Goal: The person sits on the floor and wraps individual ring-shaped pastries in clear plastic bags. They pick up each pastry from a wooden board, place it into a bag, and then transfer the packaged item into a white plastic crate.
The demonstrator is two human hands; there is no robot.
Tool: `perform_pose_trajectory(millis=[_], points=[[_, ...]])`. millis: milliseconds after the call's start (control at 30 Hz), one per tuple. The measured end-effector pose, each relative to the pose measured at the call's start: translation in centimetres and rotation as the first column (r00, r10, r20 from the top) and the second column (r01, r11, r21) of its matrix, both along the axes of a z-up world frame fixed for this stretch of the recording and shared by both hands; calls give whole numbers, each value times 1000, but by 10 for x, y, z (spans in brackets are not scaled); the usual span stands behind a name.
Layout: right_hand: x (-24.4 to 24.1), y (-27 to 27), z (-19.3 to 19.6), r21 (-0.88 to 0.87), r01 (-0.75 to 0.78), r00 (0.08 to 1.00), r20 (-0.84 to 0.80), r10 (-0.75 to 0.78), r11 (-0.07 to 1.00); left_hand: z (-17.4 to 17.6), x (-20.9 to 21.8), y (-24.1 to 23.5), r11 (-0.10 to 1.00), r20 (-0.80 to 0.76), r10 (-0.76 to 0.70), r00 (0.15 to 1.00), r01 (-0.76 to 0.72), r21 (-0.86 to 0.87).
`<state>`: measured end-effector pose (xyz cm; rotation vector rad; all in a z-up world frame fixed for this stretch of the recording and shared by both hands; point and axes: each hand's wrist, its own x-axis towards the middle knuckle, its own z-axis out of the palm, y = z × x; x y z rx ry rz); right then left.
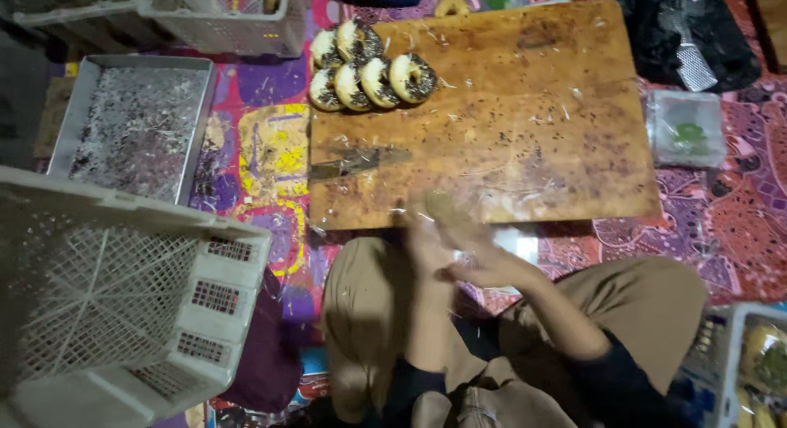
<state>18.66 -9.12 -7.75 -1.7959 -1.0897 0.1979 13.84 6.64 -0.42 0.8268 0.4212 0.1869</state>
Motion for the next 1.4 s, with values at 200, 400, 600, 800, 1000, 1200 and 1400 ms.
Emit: perform_pose_trajectory(millis=[200, 400, 600, 800, 1000, 1200, 1400], points=[[202, 134, 49, -171, 842, 514, -34, -857, 512, -30, -4, 150, 868, 425, 470, 773, -321, -378], [250, 140, 47, -254, 810, 568, 117, -814, 529, -41, -18, 148, 733, -27, 521, 853, -463, -499], [169, 16, 75, -208, 514, 858, 129, -498, 832, -34, -19, 137, 718, -54, 499, 865, -448, -533], [134, 50, 38, -278, 789, 613, 301, -730, 548, -28, 24, 101, 558, -115, 454, 883, -383, -736], [87, 70, 88, 185, 723, 668, 63, -742, 666, -27, 53, 111, 396, -143, 445, 884, -337, -854], [-41, 46, 151, 136, 660, 751, -117, -650, 739, -33, 37, 51, 752, 147, 415, 898, -248, -610], [-39, 62, 154, 46, 522, 834, 182, -521, 852, 7, 15, 22, 850, 296, 288, 911, -101, -518]])
